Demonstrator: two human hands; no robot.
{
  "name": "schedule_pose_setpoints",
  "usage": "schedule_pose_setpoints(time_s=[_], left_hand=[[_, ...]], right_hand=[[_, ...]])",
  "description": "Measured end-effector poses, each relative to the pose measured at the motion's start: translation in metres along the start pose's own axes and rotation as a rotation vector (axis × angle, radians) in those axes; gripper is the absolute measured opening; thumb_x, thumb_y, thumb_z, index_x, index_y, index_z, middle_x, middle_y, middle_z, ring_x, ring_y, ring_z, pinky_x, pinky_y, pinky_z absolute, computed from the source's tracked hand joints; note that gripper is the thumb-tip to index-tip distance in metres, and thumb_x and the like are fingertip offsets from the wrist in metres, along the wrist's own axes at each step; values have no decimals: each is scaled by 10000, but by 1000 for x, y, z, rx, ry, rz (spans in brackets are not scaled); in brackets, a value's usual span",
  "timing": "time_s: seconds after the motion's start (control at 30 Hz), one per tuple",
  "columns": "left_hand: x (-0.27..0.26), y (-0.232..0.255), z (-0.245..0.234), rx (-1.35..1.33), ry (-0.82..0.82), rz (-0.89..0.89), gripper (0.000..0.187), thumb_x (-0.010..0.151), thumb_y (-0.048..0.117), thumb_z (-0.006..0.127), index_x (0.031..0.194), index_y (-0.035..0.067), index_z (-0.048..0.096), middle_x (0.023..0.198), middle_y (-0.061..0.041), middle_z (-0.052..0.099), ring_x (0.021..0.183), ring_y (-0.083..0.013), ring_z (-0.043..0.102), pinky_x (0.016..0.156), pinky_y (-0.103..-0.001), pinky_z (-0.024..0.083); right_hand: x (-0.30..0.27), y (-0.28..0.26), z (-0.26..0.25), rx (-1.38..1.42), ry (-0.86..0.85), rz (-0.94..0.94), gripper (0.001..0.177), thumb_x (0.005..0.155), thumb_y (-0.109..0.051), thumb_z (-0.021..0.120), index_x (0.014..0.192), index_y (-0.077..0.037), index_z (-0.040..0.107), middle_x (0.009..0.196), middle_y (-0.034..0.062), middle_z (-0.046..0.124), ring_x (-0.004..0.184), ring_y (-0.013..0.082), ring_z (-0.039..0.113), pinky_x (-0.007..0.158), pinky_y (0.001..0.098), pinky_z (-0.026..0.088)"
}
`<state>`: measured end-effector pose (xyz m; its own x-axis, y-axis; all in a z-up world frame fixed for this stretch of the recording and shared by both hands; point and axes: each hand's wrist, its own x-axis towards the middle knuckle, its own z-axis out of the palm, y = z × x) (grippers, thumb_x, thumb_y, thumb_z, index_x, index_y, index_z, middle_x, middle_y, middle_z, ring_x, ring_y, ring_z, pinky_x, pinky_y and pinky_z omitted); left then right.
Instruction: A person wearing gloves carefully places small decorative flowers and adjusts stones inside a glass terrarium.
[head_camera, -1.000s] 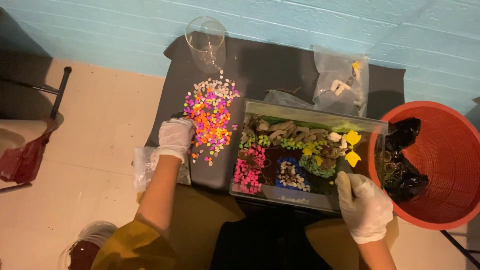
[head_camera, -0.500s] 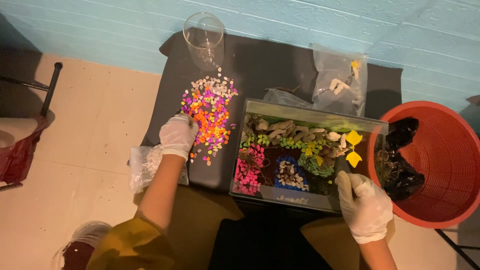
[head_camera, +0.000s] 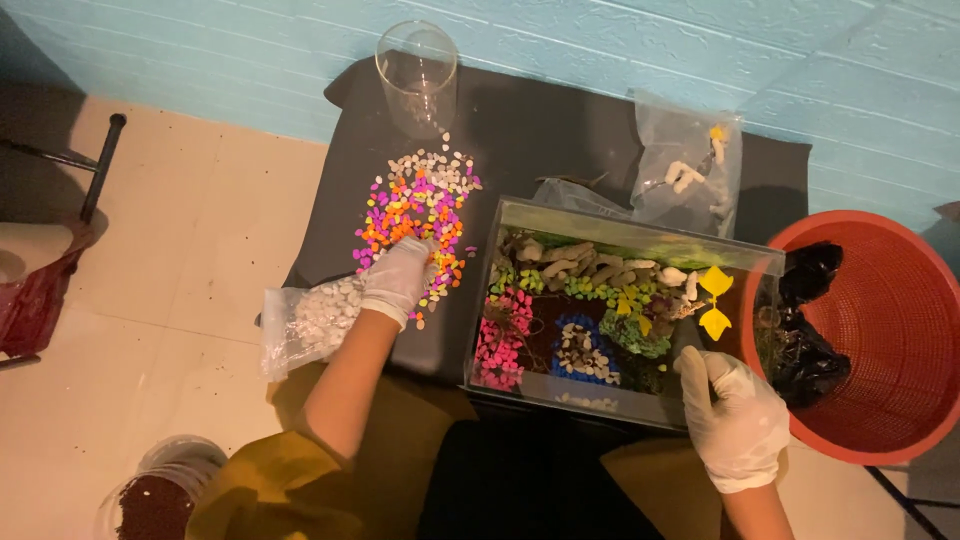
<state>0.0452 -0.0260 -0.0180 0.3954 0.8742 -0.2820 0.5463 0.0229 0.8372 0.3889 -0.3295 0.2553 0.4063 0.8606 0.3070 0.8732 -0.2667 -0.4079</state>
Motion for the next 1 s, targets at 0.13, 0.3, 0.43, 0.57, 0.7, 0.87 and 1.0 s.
schedule_pose_setpoints(time_s=[0.13,0.3,0.43,0.57,0.7,0.87,1.0], left_hand=[[7,-10,7,993,91,362,241,942,132,600,1182,132,625,1001,-109,657,853,-299,681,705,-451,573],[-5,1,12,1449,396,493,218,819,-24,649,792,191,626,657,5,521,498,-160,535,352,-353,406],[8,15,-1,1317,-7,295,301,930,56,620,1190,194,558,980,-59,586,790,-254,650,580,-422,562],[12,22,0,1334,-166,237,365,950,-18,630,1287,124,644,926,-75,694,749,-274,733,513,-424,606],[11,9,12,1478,109,473,282,776,-88,698,930,146,662,665,4,613,555,-187,649,398,-352,499],[21,-15,13,1321,234,501,276,986,210,643,1252,194,714,818,-16,673,630,-210,674,438,-392,525],[11,-4,-3,1251,28,347,486,967,148,613,1445,241,611,993,-61,708,798,-260,725,546,-417,593]], right_hand=[[-2,4,1,-31,5,-23,212,1069,-198,696,888,-117,772,876,10,763,751,181,695,648,311,526],[-3,9,4,-70,9,-31,194,1060,-150,730,869,-134,757,878,3,762,714,182,674,620,323,509],[-5,14,6,-128,20,-55,256,1059,-178,745,807,-148,710,782,0,697,639,199,594,584,348,458],[-6,15,8,-152,45,-74,327,1060,-169,763,751,-148,659,697,-2,615,586,200,501,562,357,424],[-5,12,7,-168,45,-59,275,1055,-183,766,788,-155,705,762,-4,688,622,210,590,575,368,460],[-3,11,6,-179,46,-79,278,1052,-248,739,794,-148,712,822,20,727,643,217,630,557,358,465],[-4,14,8,-166,60,-107,328,1055,-218,753,747,-139,672,725,6,658,593,193,564,518,340,420]])
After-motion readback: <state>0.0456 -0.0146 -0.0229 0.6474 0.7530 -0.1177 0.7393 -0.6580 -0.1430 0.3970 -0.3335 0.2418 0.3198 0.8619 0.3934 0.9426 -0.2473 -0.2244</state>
